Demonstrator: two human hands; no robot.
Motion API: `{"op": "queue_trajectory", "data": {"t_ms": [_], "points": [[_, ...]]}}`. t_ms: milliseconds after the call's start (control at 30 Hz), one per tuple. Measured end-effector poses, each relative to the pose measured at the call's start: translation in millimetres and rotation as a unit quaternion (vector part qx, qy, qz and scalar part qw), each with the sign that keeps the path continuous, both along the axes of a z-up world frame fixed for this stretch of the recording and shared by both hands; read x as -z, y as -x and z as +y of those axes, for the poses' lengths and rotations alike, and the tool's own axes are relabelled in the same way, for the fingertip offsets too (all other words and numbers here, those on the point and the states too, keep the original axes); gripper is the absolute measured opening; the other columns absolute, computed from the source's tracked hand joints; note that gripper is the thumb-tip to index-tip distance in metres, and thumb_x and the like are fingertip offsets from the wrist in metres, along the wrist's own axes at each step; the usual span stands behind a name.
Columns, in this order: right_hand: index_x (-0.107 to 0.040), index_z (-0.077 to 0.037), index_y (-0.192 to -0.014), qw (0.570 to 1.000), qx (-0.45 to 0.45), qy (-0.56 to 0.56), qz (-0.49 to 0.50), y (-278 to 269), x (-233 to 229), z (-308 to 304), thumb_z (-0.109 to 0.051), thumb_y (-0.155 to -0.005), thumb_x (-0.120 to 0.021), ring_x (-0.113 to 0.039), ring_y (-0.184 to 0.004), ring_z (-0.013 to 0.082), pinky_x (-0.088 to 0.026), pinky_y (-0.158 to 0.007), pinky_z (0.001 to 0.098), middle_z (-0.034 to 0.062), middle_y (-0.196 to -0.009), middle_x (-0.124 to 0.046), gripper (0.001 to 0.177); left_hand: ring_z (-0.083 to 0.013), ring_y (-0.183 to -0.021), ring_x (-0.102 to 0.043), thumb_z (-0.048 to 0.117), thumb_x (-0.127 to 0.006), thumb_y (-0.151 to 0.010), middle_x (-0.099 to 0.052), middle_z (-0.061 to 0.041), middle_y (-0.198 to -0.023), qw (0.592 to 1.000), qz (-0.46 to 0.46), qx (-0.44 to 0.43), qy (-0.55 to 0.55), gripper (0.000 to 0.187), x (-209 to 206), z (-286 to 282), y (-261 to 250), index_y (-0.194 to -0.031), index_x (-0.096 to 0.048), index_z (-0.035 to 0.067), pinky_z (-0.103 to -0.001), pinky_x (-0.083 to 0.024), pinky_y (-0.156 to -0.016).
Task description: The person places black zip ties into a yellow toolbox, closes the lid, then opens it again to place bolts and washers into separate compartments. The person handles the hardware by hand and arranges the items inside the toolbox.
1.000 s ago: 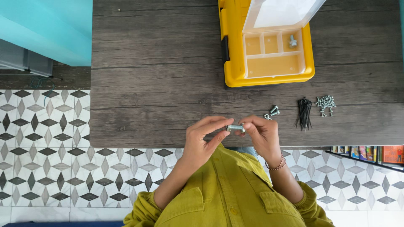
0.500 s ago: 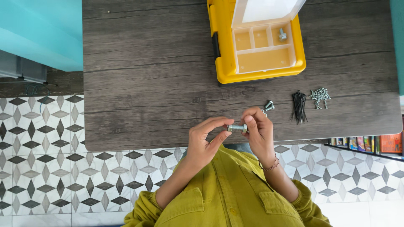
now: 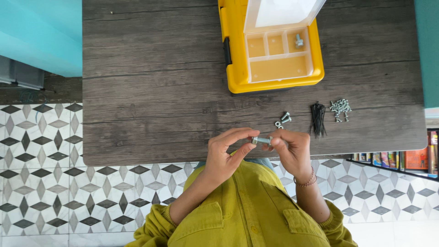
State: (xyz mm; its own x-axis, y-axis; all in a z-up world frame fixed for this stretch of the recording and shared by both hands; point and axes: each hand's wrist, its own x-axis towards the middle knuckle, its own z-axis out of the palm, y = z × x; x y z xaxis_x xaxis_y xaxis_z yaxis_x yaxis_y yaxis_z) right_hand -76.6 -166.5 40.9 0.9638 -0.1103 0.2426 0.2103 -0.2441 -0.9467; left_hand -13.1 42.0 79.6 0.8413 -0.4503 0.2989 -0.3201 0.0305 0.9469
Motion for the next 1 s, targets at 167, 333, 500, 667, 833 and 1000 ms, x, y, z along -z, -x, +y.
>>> {"op": "queue_trajectory", "data": {"t_ms": [167,333,500,667,833,1000], "points": [[-0.07,0.002,-0.105,0.994,0.014,0.094,-0.05,-4,-24,-23,-0.049,-0.105,-0.045,-0.062,-0.067,0.011,-0.049,-0.062,0.0253,0.0063,-0.086,-0.072,0.057,-0.0168,-0.096,-0.075,0.006,-0.077,-0.091,-0.076,-0.01,-0.115,1.0,-0.01,-0.014,0.016,0.027,-4,-28,3,-0.118,-0.074,0.005,-0.029,-0.06,-0.086],[-0.069,0.003,-0.097,0.976,0.043,0.183,-0.108,-3,-47,-45,-0.049,-0.106,-0.06,-0.059,-0.067,0.0145,-0.044,-0.057,0.0286,0.0126,-0.092,-0.073,0.053,-0.0176,-0.097,-0.075,0.005,-0.077,-0.091,-0.076,-0.01,-0.115,0.999,-0.01,-0.015,0.032,0.027,-8,-55,9,-0.118,-0.073,0.005,-0.029,-0.06,-0.087],[-0.067,-0.001,-0.103,0.982,0.01,0.159,-0.099,5,-44,-78,-0.052,-0.104,-0.055,-0.055,-0.067,0.0132,-0.045,-0.061,0.0267,0.0074,-0.092,-0.069,0.053,-0.0183,-0.096,-0.076,0.005,-0.078,-0.09,-0.076,-0.011,-0.114,0.999,-0.009,-0.026,0.033,0.028,-8,-81,21,-0.118,-0.073,0.005,-0.03,-0.059,-0.086],[-0.068,-0.005,-0.1,0.983,0.003,0.172,-0.061,9,-35,-108,-0.054,-0.107,-0.052,-0.056,-0.065,0.0113,-0.043,-0.06,0.0257,0.0048,-0.086,-0.066,0.053,-0.0182,-0.096,-0.076,0.006,-0.078,-0.09,-0.077,-0.01,-0.11,0.999,-0.018,-0.028,0.034,0.026,-11,-107,27,-0.116,-0.074,0.005,-0.03,-0.06,-0.085],[-0.064,0.001,-0.097,0.979,0.011,0.176,-0.101,7,-34,-134,-0.052,-0.102,-0.062,-0.051,-0.062,0.0134,-0.042,-0.058,0.0284,0.0072,-0.078,-0.058,0.053,-0.0185,-0.093,-0.076,0.007,-0.077,-0.09,-0.077,-0.009,-0.105,0.998,-0.019,-0.037,0.037,0.026,-14,-133,26,-0.116,-0.074,0.004,-0.031,-0.059,-0.083],[-0.069,-0.004,-0.099,0.979,0.005,0.177,-0.103,-4,-43,-159,-0.051,-0.104,-0.054,-0.054,-0.067,0.0115,-0.043,-0.061,0.0267,0.0032,-0.081,-0.062,0.05,-0.0185,-0.091,-0.074,0.007,-0.077,-0.09,-0.077,-0.01,-0.106,0.997,-0.029,-0.047,0.049,0.026,-18,-162,23,-0.116,-0.073,0.004,-0.031,-0.058,-0.084]]}}
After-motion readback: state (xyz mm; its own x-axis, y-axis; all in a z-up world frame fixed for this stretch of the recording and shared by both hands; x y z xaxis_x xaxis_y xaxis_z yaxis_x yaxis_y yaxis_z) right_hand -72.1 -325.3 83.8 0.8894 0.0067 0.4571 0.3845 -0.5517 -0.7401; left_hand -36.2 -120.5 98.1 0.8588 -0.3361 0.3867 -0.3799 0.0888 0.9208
